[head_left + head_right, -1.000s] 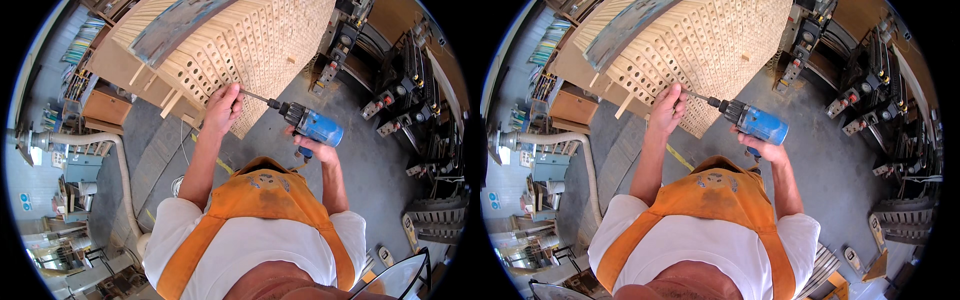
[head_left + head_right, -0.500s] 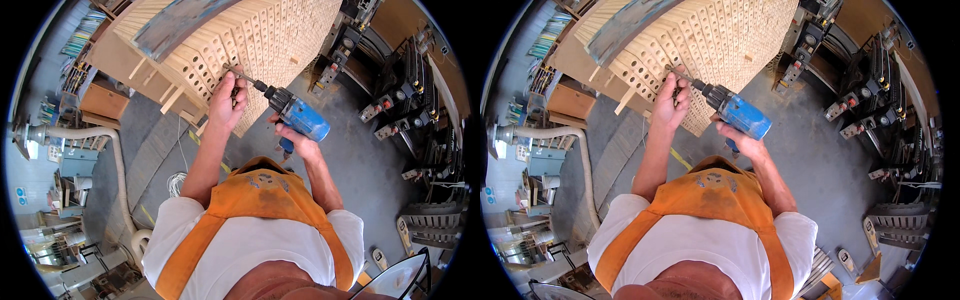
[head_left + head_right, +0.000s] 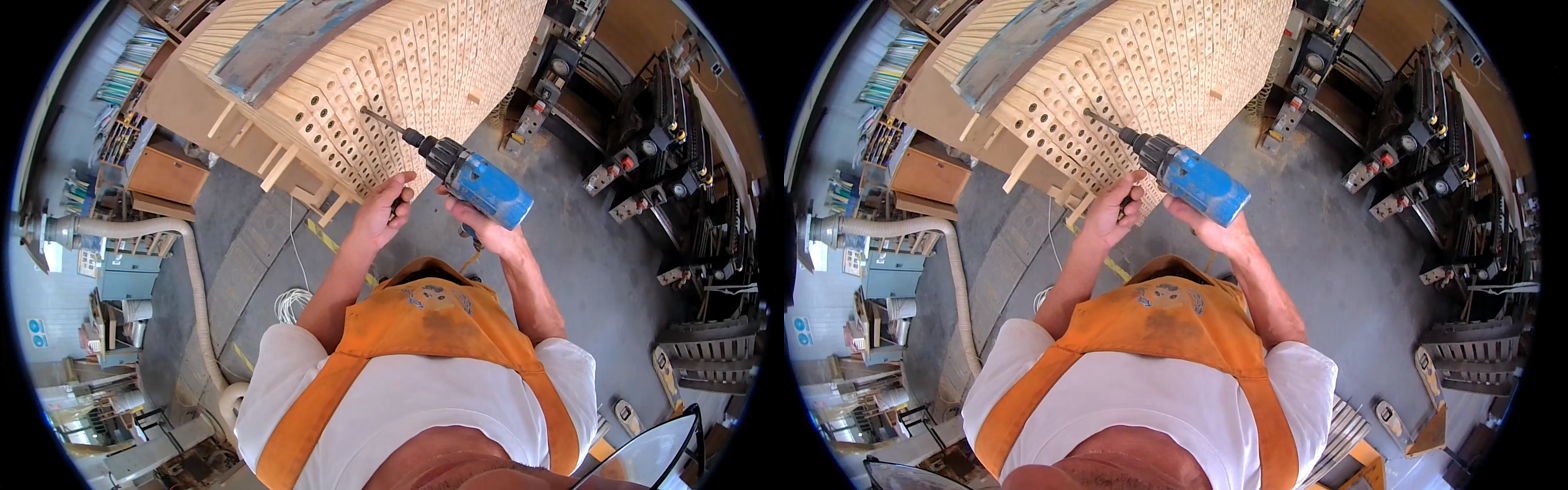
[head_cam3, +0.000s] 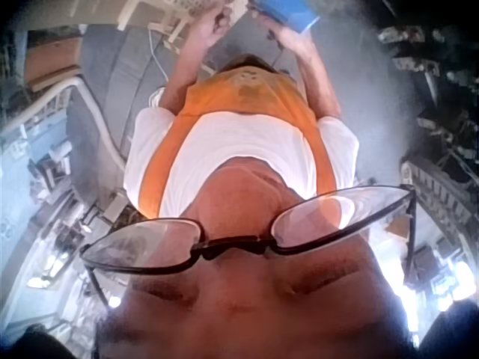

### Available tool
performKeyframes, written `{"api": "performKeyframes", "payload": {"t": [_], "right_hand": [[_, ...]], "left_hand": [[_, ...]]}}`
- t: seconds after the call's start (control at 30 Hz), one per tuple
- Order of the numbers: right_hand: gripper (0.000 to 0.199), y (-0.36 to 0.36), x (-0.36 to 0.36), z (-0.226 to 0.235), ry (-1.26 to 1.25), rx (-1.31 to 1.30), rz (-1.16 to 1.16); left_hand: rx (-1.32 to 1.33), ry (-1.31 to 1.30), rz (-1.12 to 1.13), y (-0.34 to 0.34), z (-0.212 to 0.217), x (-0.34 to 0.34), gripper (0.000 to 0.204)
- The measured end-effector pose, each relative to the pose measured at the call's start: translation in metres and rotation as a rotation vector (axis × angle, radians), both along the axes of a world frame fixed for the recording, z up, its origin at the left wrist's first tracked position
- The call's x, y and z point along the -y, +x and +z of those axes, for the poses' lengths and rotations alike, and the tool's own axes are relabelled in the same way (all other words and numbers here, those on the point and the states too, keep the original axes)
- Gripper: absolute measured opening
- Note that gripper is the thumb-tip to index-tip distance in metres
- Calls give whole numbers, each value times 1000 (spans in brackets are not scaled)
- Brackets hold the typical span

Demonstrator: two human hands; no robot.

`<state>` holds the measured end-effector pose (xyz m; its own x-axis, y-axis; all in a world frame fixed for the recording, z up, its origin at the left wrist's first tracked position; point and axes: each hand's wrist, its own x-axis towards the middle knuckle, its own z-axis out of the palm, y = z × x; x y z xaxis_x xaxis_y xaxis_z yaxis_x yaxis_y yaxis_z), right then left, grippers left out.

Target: The person uses a blue pneumatic drill to create holes in a large wooden board with a pre-marked grid pattern. The operator holds the drill with both hands, systematically moving from one marked spot to the next to drill through the wood.

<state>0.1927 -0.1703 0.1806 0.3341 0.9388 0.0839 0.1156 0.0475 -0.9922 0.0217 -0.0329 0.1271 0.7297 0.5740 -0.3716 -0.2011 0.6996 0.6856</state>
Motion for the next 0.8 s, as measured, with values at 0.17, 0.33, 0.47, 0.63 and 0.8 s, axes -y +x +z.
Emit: {"api": "performKeyframes", "payload": {"t": [0.17,0.33,0.47,0.63,0.8], "right_hand": [[34,0,1,1,3,55,0],[31,-2,-3,8,31,-234,7],[27,-3,-1,10,56,-254,2],[28,-1,-2,5,52,-109,7],[31,1,-3,4,77,-148,23]], "left_hand": [[100,-8,0,-7,18,-1,35],[88,211,57,-4,35,-2,31],[111,275,84,2,44,-11,26],[130,325,189,13,63,-20,23],[136,340,270,26,76,-22,22]]}}
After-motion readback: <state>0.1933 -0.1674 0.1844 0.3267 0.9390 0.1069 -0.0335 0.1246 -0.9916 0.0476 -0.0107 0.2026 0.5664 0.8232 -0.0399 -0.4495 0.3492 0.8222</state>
